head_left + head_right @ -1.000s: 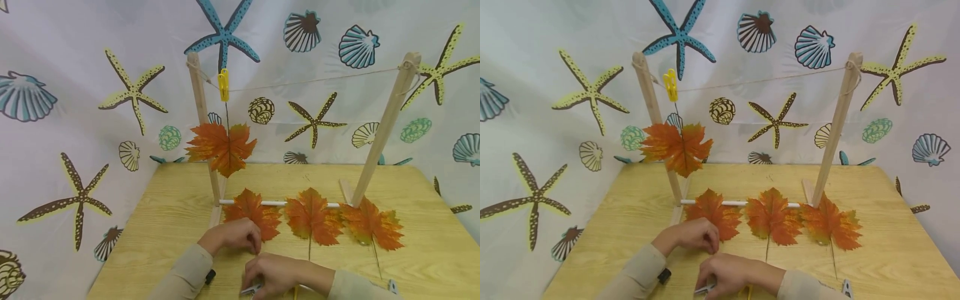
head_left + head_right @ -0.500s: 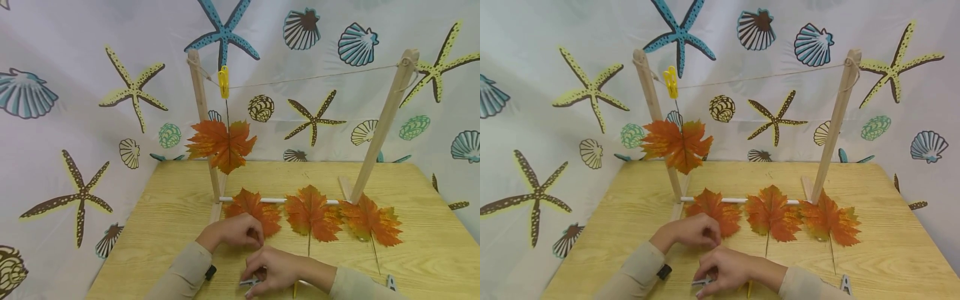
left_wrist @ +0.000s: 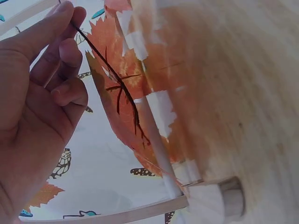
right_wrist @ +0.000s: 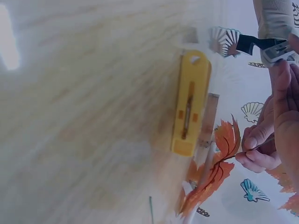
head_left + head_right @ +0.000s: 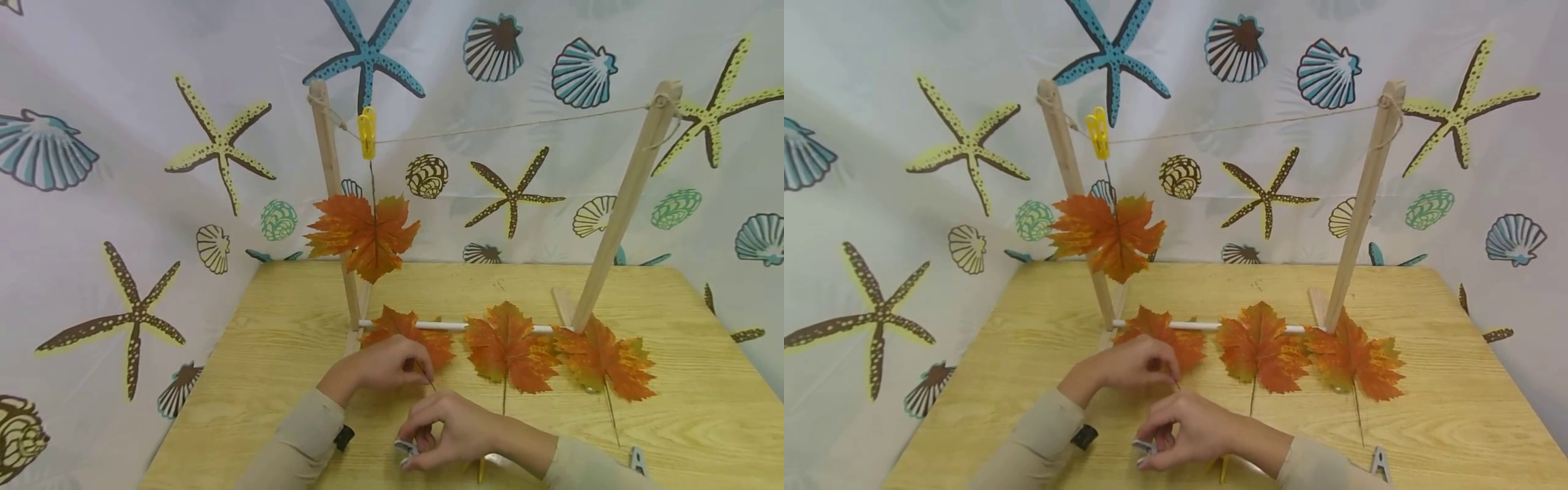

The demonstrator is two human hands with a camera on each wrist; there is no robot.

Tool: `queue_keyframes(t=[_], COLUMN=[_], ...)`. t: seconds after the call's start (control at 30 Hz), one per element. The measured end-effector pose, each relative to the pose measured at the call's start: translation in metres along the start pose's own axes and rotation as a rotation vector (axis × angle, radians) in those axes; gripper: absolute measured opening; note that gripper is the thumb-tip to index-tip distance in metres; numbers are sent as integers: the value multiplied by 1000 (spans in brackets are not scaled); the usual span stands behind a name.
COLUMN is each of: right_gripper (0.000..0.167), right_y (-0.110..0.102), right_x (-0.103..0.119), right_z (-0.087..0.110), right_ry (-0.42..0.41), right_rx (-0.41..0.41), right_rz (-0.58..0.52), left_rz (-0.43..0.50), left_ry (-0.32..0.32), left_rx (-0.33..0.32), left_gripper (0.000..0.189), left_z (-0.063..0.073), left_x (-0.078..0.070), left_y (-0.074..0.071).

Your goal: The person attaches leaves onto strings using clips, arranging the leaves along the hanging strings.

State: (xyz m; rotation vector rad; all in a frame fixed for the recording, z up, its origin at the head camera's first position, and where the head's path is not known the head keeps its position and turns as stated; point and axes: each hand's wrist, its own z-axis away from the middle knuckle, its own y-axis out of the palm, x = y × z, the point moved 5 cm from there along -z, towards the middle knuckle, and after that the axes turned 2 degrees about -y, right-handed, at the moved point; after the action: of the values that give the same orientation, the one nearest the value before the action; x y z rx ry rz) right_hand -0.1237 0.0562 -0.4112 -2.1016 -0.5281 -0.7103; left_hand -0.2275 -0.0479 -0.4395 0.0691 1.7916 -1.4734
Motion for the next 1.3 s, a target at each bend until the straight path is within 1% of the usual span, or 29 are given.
queue_keyframes(t=[0.07, 0.17, 0.3, 0.43, 0.53, 0.67, 0.83, 0.93, 1.07, 1.2, 1.3], right_gripper=[18, 20, 22, 21, 19, 16, 16, 18, 21, 20, 18], right_y=[-3, -8, -11, -9, -10, -13, -23, -29, -37, -40, -42], right_x=[3, 6, -3, -15, -19, -21, -19, -18, -20, -21, -21], right_z=[-1, -2, 3, 9, 11, 11, 10, 9, 7, 3, 1], right_ry=[-18, -49, -65, -46, -39, -14, 33, 44, 59, 66, 77], right_rx=[-13, -52, -112, -127, -134, -172, -215, -226, -238, -234, -234], right_rz=[8, 6, 16, 26, 34, 42, 39, 44, 56, 58, 47], left_rz=[-4, -10, -26, -31, 4, 49, 79, 92, 95, 96, 108], left_ry=[4, 6, 29, 49, 43, 35, 62, 60, 40, 43, 61], left_rx=[-16, -45, -92, -129, -145, -169, -199, -230, -264, -275, -290], left_gripper=[6, 6, 6, 6, 6, 6, 6, 7, 9, 7, 7], left_z=[0, 0, 0, 1, 2, 3, 3, 6, 8, 9, 9], left_x=[-1, -3, -5, -6, -6, -7, -13, -18, -24, -27, -30], left_y=[-4, -10, -18, -23, -27, -31, -40, -48, -60, -65, -69])
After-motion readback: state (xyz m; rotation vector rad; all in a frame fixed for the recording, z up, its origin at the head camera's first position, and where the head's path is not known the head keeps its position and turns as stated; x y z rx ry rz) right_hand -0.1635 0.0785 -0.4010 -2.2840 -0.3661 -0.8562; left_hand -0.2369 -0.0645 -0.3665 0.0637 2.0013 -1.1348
